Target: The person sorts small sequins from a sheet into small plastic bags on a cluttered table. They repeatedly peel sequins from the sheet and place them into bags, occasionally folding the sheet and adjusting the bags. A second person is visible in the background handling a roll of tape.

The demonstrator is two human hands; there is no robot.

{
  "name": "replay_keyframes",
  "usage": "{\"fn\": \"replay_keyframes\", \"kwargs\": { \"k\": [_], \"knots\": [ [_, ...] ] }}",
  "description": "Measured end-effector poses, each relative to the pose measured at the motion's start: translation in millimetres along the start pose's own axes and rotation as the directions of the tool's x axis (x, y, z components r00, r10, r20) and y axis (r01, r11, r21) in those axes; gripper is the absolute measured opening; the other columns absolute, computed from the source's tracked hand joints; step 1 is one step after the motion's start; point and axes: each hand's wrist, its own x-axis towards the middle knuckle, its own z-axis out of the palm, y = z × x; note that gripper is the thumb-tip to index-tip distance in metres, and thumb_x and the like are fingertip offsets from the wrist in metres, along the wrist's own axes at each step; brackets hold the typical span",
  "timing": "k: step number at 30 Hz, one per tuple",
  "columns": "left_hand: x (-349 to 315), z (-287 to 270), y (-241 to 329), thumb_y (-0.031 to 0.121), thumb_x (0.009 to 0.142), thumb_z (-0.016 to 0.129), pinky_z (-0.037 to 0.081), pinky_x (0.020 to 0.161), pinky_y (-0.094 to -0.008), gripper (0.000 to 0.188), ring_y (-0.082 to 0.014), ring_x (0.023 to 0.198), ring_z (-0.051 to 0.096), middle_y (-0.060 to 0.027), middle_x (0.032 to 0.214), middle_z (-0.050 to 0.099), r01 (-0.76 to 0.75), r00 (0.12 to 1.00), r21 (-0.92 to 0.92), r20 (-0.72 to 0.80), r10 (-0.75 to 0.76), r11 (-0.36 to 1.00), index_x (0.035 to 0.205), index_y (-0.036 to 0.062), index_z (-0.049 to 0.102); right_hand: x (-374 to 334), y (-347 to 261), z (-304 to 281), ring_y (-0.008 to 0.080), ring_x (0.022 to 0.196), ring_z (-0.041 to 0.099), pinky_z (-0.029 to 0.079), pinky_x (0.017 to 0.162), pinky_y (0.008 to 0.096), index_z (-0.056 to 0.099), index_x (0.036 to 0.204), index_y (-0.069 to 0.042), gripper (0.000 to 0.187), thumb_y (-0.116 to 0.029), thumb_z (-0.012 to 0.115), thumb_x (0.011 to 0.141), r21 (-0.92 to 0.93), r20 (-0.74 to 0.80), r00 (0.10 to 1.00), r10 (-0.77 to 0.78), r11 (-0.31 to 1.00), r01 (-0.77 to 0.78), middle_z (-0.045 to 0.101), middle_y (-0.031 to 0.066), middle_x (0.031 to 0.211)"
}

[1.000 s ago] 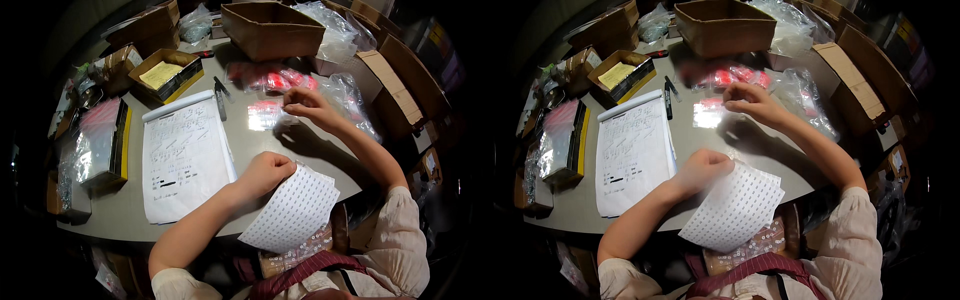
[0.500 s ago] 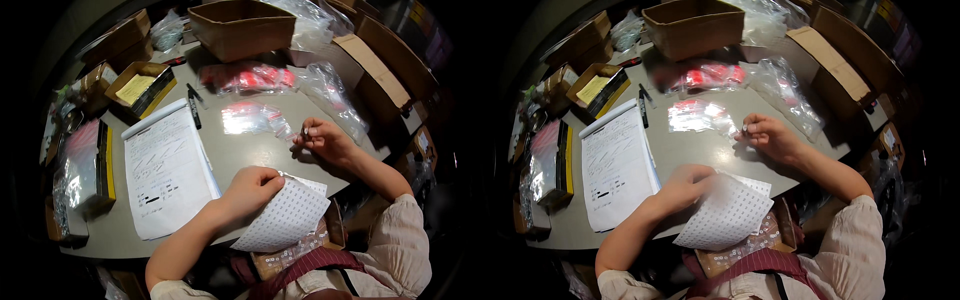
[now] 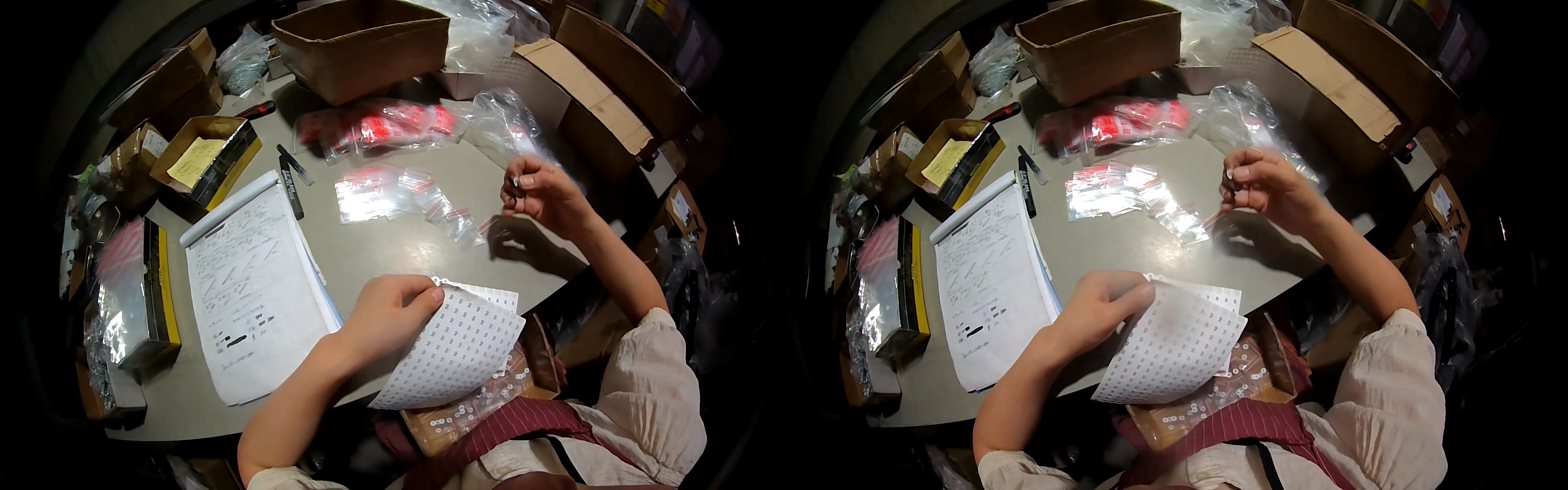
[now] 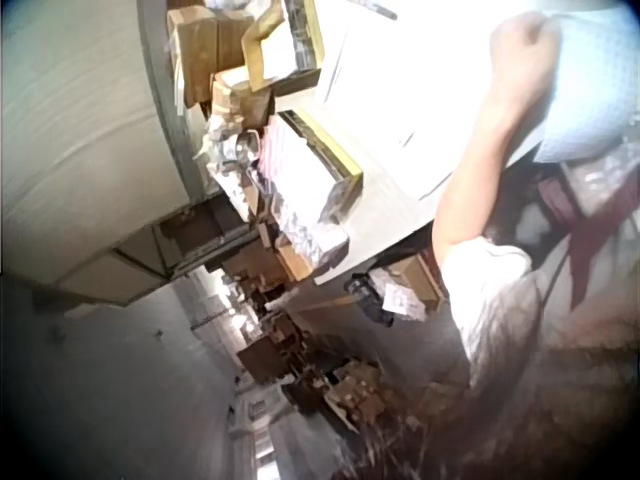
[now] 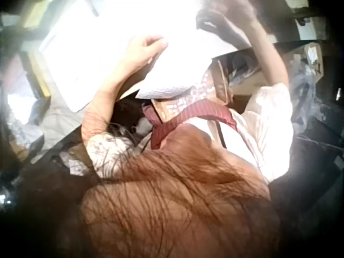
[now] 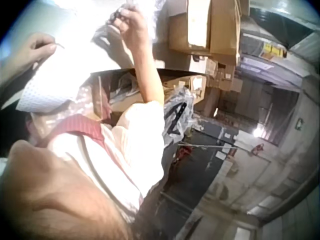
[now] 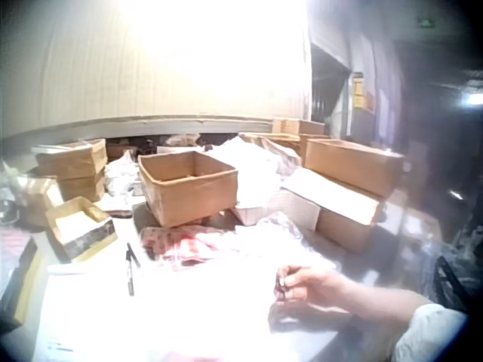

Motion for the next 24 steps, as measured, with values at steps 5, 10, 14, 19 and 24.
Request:
{"fn": "replay_keyframes", "kwargs": {
  "k": [5,10,14,19,24],
  "knots": [
    [-1.1,1.1,-1.7,0.036,0.100,0.061,0.049,0.076,-0.0326,0.042,-0.0143,0.080,0.058,-0.0072,0.083,0.067,0.008,1.000,0.023,0.009,-0.008,1.000,0.096,-0.0046,0.068,5.7,-16.3,-13.5,0.0070,0.070,0.055,0.047,0.062,0.0236,0.063,0.093,-0.004,0.013,-0.017,0.065,0.093,-0.670,0.051,0.950,0.308,0.716,-0.196,0.058,0.0003,0.079],
    [-0.6,3.3,-2.7,0.025,0.100,0.061,0.050,0.070,-0.0355,0.030,-0.0166,0.071,0.060,-0.0130,0.076,0.067,-0.001,1.000,0.014,-0.022,0.002,1.000,0.100,-0.0033,0.070,7.4,-15.2,-6.1,0.0136,0.074,0.056,0.046,0.068,0.0314,0.065,0.094,0.002,0.021,-0.019,0.063,0.092,-0.898,0.149,0.928,0.342,0.439,-0.017,0.062,0.0061,0.079],
    [-2.8,4.3,0.0,0.026,0.100,0.060,0.050,0.070,-0.0359,0.030,-0.0185,0.071,0.061,-0.0144,0.077,0.067,-0.007,0.999,-0.003,-0.038,0.007,1.000,0.100,-0.0032,0.070,6.3,-15.2,3.4,0.0262,0.077,0.063,0.049,0.071,0.0370,0.064,0.098,0.002,0.025,-0.022,0.068,0.092,-0.967,0.134,0.958,0.253,0.246,0.070,0.067,0.0156,0.085],
    [-1.7,3.8,-5.4,0.030,0.102,0.060,0.048,0.073,-0.0312,0.037,-0.0120,0.077,0.056,-0.0054,0.079,0.064,-0.019,0.999,-0.007,-0.043,0.019,1.000,0.093,-0.0046,0.068,7.2,-22.4,8.2,0.0372,0.088,0.068,0.051,0.075,0.0416,0.060,0.104,0.002,0.035,-0.027,0.074,0.091,-0.998,-0.039,0.993,0.109,-0.059,-0.033,0.069,0.0214,0.091],
    [-1.0,5.1,-5.3,0.028,0.101,0.061,0.048,0.072,-0.0332,0.034,-0.0146,0.075,0.057,-0.0087,0.078,0.065,-0.019,0.998,0.004,-0.057,0.020,1.000,0.094,-0.0036,0.068,16.0,-12.5,14.2,0.0183,0.081,0.059,0.050,0.075,0.0336,0.058,0.106,-0.001,0.025,-0.020,0.068,0.094,-0.867,0.201,0.974,0.101,0.482,0.129,0.063,0.0102,0.091]
  ]
}}
